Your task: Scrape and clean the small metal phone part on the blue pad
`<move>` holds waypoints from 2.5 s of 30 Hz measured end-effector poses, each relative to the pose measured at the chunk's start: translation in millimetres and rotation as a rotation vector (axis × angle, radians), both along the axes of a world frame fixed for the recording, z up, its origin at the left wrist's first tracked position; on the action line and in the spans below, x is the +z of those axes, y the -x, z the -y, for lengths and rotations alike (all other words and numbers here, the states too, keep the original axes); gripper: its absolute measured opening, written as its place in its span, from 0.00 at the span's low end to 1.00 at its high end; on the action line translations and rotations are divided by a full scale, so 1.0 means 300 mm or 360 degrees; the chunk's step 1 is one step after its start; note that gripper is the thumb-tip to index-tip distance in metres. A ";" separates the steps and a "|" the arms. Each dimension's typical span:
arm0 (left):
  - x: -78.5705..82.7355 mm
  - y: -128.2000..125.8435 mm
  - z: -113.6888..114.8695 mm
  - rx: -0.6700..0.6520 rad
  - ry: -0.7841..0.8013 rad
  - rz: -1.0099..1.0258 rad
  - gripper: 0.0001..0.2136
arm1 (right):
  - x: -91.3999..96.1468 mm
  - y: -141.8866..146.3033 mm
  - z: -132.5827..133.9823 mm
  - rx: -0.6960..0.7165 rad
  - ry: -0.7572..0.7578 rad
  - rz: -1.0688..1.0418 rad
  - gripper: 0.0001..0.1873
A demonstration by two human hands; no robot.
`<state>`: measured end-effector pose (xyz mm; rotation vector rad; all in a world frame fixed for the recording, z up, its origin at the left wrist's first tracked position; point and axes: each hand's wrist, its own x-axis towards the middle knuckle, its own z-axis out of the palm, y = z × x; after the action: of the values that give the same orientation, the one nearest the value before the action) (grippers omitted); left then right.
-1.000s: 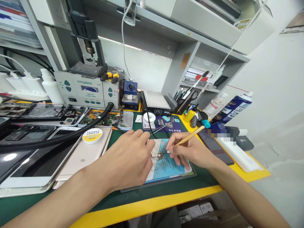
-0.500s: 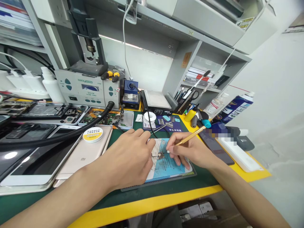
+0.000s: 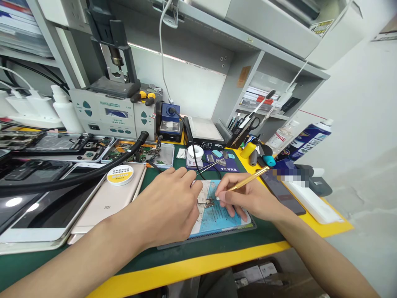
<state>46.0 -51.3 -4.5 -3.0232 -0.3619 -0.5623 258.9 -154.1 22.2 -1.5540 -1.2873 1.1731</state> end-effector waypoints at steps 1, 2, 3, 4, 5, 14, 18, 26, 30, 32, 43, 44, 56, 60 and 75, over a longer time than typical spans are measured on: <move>0.001 0.000 0.000 -0.0001 0.0001 -0.0003 0.07 | 0.002 0.001 0.000 0.0004 0.0000 0.0001 0.06; 0.001 0.000 0.000 0.0000 0.0001 -0.0005 0.07 | 0.004 0.002 -0.001 0.0006 -0.0001 0.0003 0.06; 0.002 -0.001 0.000 0.0002 0.0001 -0.0007 0.07 | 0.006 0.002 -0.002 0.0007 -0.0002 0.0004 0.06; 0.002 -0.001 0.000 0.0004 0.0000 -0.0009 0.07 | 0.008 0.003 -0.002 0.0008 -0.0003 0.0004 0.06; 0.002 -0.002 0.001 0.0007 0.0000 -0.0010 0.07 | 0.008 0.003 -0.003 0.0008 -0.0004 0.0004 0.06; 0.000 -0.007 -0.001 0.0009 -0.0025 -0.0009 0.08 | 0.004 0.004 0.002 0.0021 -0.0020 0.0017 0.07; -0.003 -0.005 -0.002 0.0019 -0.0033 0.0003 0.08 | 0.008 0.006 0.002 0.0037 -0.0025 0.0014 0.07; -0.004 -0.007 0.000 0.0022 -0.0024 0.0002 0.07 | 0.003 0.002 0.004 0.0054 -0.0031 0.0012 0.06; -0.004 -0.009 -0.002 0.0025 -0.0022 -0.0004 0.07 | 0.000 0.001 0.004 0.0063 -0.0036 0.0006 0.06; -0.002 -0.009 -0.002 0.0029 -0.0015 -0.0013 0.08 | 0.000 0.001 0.004 0.0065 -0.0039 0.0008 0.06; 0.011 -0.002 0.003 0.0032 0.0035 -0.0083 0.08 | 0.000 -0.005 0.003 0.0062 -0.0025 0.0025 0.08; 0.011 -0.003 0.002 0.0030 0.0037 -0.0083 0.08 | 0.000 -0.005 0.003 0.0063 -0.0023 0.0026 0.08; 0.012 0.000 -0.002 0.0011 0.0022 -0.0088 0.10 | -0.013 -0.025 -0.011 0.0048 -0.0003 -0.0144 0.14; 0.014 0.002 -0.003 0.0012 0.0007 -0.0100 0.10 | -0.015 -0.036 -0.024 0.0036 0.0003 -0.0296 0.18; 0.020 0.006 -0.009 0.0033 -0.0003 -0.0105 0.10 | -0.038 -0.086 -0.068 -0.0330 -0.0265 -0.0354 0.23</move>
<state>44.3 -48.5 1.5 -3.0236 -0.3886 -0.4600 284.7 -133.8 10.7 -1.3579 -1.0245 1.0463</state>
